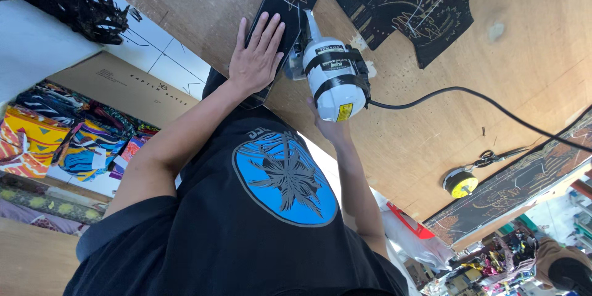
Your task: The person aligns a patterned black fabric on a wooden table, then uses a handheld electric cutting tool to cut along marked lines. The person repositions the fabric and continues cutting, producing several shaped pieces that are stacked on the table.
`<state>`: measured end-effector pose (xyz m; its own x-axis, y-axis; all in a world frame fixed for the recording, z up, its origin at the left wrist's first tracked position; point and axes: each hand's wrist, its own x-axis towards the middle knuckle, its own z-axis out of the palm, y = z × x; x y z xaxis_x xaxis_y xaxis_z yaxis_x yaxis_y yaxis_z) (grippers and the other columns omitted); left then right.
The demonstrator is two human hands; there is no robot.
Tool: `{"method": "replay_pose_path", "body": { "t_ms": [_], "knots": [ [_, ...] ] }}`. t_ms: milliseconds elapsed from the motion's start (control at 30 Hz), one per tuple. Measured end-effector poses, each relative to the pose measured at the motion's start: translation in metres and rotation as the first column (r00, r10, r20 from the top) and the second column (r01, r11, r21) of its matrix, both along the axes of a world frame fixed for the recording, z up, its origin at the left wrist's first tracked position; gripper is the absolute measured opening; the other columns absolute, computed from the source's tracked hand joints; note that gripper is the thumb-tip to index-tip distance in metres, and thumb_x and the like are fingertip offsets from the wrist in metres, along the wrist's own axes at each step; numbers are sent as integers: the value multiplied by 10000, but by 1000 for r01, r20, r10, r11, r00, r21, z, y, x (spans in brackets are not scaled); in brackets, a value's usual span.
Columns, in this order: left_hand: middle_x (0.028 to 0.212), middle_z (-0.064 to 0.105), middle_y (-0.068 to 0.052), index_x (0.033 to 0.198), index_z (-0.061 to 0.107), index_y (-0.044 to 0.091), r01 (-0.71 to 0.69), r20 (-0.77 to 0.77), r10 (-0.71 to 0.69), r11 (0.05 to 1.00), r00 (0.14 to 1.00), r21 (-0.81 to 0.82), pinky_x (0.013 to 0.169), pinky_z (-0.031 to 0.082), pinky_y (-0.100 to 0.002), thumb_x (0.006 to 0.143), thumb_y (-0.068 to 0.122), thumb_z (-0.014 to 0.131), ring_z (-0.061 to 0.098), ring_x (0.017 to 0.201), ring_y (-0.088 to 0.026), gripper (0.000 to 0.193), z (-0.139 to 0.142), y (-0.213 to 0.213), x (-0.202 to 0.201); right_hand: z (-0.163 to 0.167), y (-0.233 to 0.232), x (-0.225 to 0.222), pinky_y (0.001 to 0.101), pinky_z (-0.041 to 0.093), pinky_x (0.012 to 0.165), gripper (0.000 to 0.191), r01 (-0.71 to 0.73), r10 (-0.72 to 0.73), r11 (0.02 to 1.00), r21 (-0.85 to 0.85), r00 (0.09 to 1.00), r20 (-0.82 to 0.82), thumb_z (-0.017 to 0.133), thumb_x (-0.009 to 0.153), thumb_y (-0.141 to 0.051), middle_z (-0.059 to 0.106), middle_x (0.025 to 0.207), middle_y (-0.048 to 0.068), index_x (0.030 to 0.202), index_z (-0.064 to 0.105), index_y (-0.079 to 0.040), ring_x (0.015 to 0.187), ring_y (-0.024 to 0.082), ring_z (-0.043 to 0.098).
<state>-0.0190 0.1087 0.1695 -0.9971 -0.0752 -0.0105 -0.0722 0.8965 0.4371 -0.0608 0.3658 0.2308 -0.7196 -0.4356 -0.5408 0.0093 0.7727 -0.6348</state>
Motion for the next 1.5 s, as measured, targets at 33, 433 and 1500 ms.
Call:
{"method": "replay_pose_path", "body": {
  "t_ms": [33, 433, 1500],
  "knots": [
    [1733, 272, -116, 1651, 362, 24, -1, 6, 1, 1000, 1000, 5, 1286, 66, -576, 1136, 345, 464, 164, 1615, -285, 615, 1, 0, 0, 4, -7, -1, 361, 447, 563, 347, 51, -61, 994, 96, 992, 106, 650, 1052, -361, 555, 636, 82, 908, 666, -46, 584, 209, 577],
    [1722, 295, -124, 1640, 402, 52, 56, -37, -59, 995, 998, -84, 1270, 87, -612, 1121, 421, 488, 197, 1608, -293, 642, -1, -8, 1, 18, -56, -26, 307, 415, 459, 357, 317, -330, 944, 93, 919, 215, 693, 974, -374, 520, 545, -17, 801, 637, -66, 479, 114, 528],
    [1746, 282, -84, 1677, 399, 133, 173, -59, -191, 959, 980, -223, 1308, 43, -528, 1116, 456, 513, 203, 1619, -241, 657, -2, -72, -20, -15, 12, 10, 374, 546, 793, 273, -146, 121, 978, -148, 978, -167, 695, 1008, -237, 722, 1052, 106, 1207, 669, -51, 973, 262, 701]
  ]
}}
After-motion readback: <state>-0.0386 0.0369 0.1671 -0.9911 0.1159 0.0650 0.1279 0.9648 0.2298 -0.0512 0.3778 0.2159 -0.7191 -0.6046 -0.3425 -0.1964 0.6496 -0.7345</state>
